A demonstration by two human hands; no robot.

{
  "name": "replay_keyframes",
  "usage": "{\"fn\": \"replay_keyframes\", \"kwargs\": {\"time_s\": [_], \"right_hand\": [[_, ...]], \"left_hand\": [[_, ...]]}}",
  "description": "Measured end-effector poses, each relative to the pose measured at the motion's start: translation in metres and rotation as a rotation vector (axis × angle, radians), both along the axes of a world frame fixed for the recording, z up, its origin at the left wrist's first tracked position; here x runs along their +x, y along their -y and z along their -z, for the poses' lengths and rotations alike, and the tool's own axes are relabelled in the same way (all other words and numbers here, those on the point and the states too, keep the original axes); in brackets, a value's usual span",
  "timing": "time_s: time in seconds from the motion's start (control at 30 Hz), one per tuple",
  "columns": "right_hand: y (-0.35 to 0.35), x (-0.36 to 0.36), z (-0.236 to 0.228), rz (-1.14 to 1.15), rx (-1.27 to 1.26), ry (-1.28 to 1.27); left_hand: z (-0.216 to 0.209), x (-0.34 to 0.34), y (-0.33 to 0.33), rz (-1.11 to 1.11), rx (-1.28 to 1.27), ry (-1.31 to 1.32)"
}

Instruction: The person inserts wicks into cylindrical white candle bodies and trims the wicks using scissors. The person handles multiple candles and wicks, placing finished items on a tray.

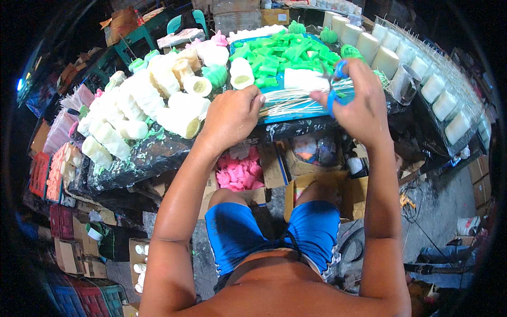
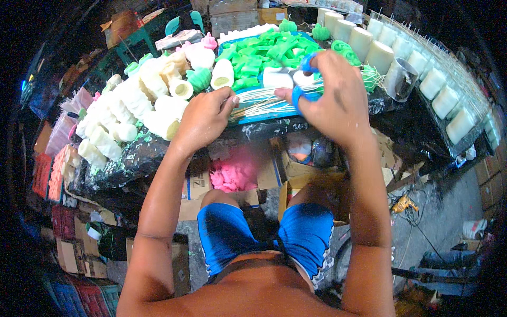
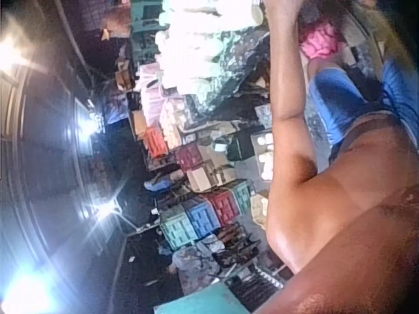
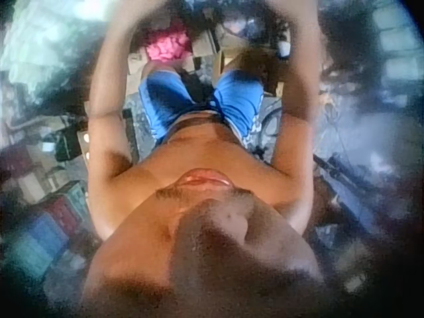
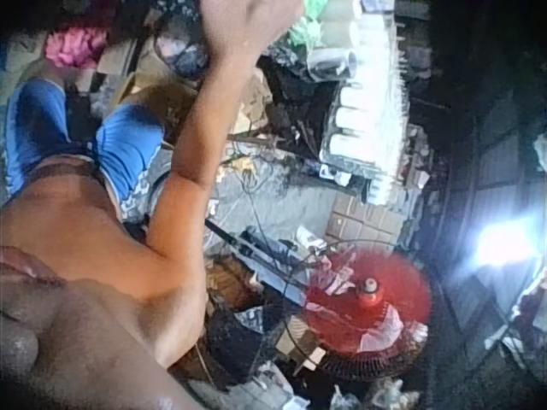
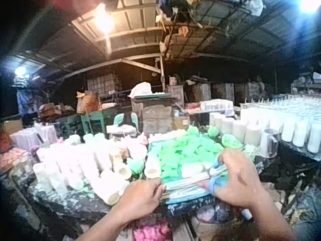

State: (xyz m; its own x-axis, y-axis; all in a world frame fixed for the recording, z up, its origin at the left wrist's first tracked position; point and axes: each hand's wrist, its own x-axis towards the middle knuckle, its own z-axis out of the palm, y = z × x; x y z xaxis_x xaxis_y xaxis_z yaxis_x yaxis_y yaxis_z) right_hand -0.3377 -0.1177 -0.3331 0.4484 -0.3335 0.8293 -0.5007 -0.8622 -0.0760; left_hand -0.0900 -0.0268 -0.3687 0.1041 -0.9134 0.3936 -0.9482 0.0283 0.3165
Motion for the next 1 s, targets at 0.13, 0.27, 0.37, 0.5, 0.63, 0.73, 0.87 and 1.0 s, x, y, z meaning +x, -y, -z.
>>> {"fn": "replay_keyframes", "kwargs": {"time_s": [0.13, 0.27, 0.37, 0.5, 0.63, 0.73, 0.87, 1.0], "right_hand": [[-0.043, -0.015, 0.019, -0.041, 0.399, -0.164], [-0.054, -0.007, 0.049, -0.098, 0.417, -0.181], [-0.055, 0.003, 0.072, -0.303, 0.493, -0.079], [-0.062, 0.013, 0.090, -0.537, 1.481, 0.067], [-0.065, 0.028, 0.081, -0.317, 1.328, -0.092], [-0.055, 0.039, 0.084, -0.452, 1.455, -0.057], [-0.044, 0.047, 0.085, -0.516, 1.539, 0.010], [-0.036, 0.051, 0.085, -0.509, 1.457, -0.019]], "left_hand": [[0.001, -0.007, 0.005, 0.011, -0.024, -0.068], [0.001, -0.005, 0.007, 0.026, -0.004, -0.141], [0.001, -0.001, 0.007, 0.041, -0.018, -0.216], [0.001, -0.001, 0.009, 0.082, -0.048, -0.254], [-0.003, -0.006, 0.006, 0.071, -0.023, -0.287], [-0.002, -0.005, 0.006, 0.071, -0.041, -0.275], [-0.001, -0.007, 0.005, 0.091, -0.054, -0.288], [-0.002, -0.010, 0.003, 0.092, -0.058, -0.299]]}}
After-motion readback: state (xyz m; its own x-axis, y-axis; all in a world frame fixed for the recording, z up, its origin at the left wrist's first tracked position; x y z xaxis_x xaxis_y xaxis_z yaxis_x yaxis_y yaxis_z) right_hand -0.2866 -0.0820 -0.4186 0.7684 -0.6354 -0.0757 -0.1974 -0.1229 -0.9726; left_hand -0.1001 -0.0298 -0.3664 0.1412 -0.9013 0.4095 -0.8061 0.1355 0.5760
